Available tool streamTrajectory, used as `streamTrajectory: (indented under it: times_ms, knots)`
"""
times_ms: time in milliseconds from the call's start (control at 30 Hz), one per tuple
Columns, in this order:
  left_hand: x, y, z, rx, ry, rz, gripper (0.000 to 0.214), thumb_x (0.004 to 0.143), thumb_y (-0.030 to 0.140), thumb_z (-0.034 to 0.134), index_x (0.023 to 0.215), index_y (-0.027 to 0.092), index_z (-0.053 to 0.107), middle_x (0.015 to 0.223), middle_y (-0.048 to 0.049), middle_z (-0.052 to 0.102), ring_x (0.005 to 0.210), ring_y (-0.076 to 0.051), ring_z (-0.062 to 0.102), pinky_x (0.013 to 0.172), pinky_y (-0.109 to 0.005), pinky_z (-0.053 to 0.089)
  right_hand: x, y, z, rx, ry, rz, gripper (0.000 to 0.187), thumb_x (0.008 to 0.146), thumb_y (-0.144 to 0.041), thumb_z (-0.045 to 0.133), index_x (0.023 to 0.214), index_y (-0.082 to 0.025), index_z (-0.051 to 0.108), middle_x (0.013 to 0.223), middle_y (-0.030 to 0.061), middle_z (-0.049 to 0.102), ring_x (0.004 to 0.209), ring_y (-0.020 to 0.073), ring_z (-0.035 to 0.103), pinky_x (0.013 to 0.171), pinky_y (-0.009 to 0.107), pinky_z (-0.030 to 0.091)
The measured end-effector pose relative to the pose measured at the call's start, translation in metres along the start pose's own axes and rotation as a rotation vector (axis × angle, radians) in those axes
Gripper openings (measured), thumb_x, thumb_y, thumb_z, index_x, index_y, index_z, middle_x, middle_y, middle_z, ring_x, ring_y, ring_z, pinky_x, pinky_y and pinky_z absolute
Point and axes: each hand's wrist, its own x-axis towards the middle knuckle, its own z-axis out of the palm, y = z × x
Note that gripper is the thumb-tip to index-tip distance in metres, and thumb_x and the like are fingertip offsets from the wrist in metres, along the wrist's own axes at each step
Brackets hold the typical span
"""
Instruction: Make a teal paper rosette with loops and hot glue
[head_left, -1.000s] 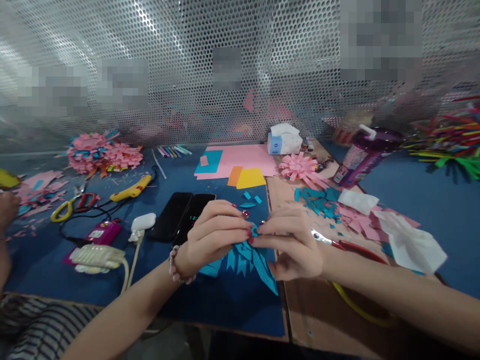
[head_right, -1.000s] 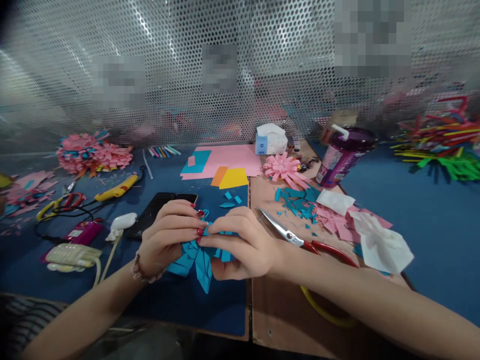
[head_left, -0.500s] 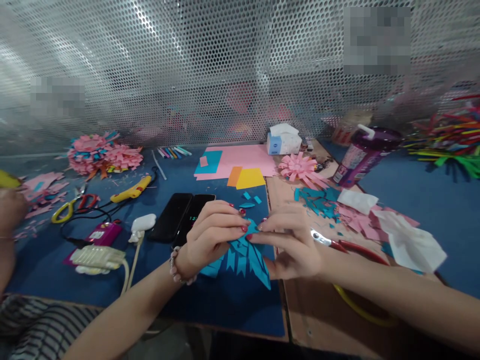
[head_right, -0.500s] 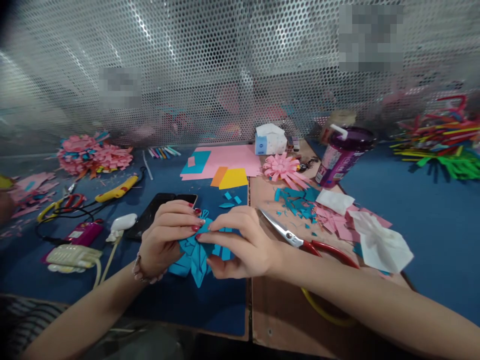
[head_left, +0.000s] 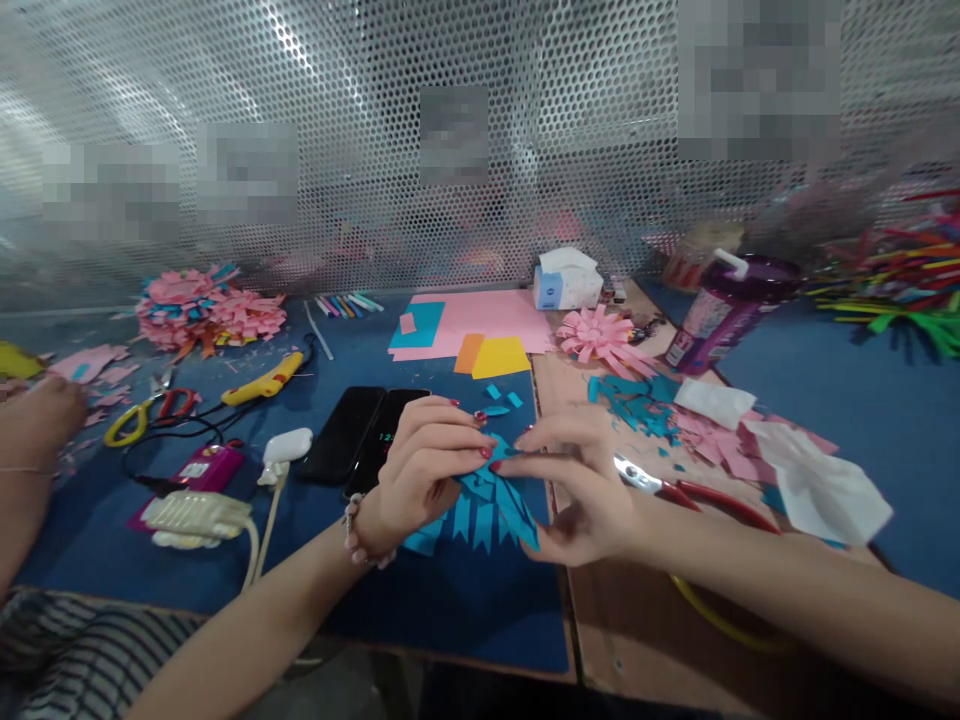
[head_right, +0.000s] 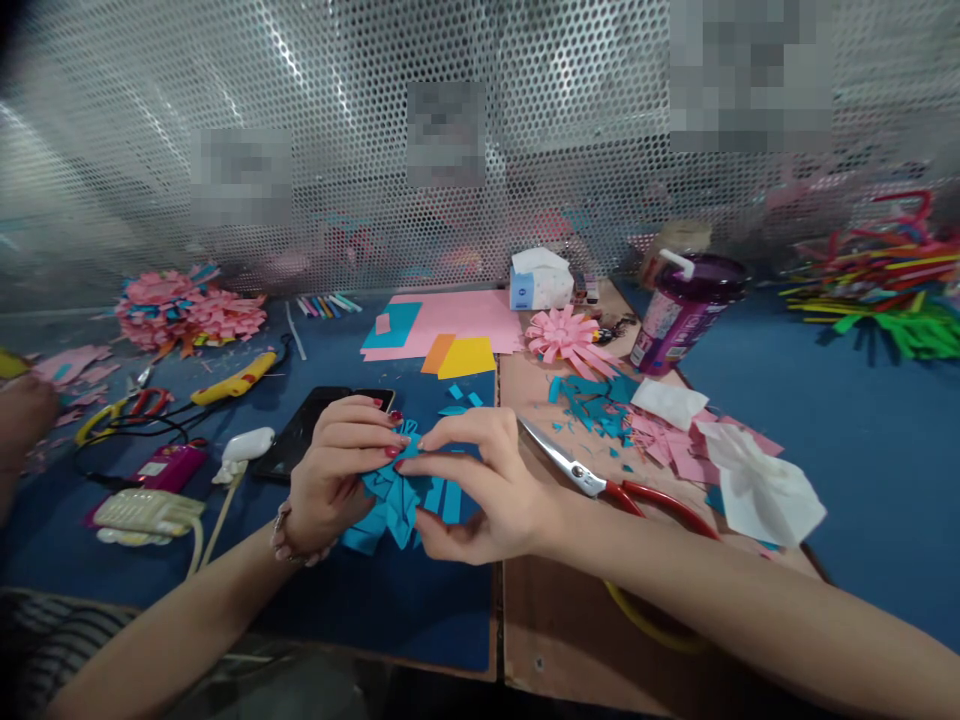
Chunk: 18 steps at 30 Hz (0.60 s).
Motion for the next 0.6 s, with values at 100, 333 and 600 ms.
streamTrajectory:
  times_ms: [100,333,600]
  knots:
    - [-0.0008,-0.0013,-0.0007,0.014,-0.004,0.015,0.008,0.084,0.015,0.06,0.091,0.02,0.058,0.086,-0.0036,0.072,0.09,-0.016,0.065,0.088,-0.038,0.052,-0.0013,0.0008,0.0001,0.002,-0.015,0.028,0.033,0.073,-0.024,0.059,0.106,-0.02,0.056,0.099,0.0059,0.049,0.094,0.0192,0.052,0.08,0.035,0.044]
    - [-0.0016,-0.0034,-0.0035,0.116,-0.049,0.112,0.006,0.088,0.015,0.056,0.087,0.019,0.06,0.085,-0.0031,0.072,0.089,-0.016,0.065,0.086,-0.038,0.053,-0.0054,0.0039,0.0001,0.026,-0.061,0.069,0.04,0.074,-0.025,0.06,0.112,-0.021,0.052,0.103,0.007,0.048,0.098,0.0211,0.053,0.081,0.036,0.047]
    - [0.0013,-0.0014,-0.0029,0.103,-0.043,0.098,0.011,0.085,0.011,0.056,0.091,0.02,0.059,0.085,-0.0033,0.072,0.088,-0.017,0.065,0.087,-0.039,0.052,-0.0065,0.0052,-0.0003,0.026,-0.048,0.004,0.035,0.074,-0.024,0.06,0.108,-0.022,0.052,0.098,0.0059,0.05,0.093,0.0201,0.053,0.078,0.035,0.046]
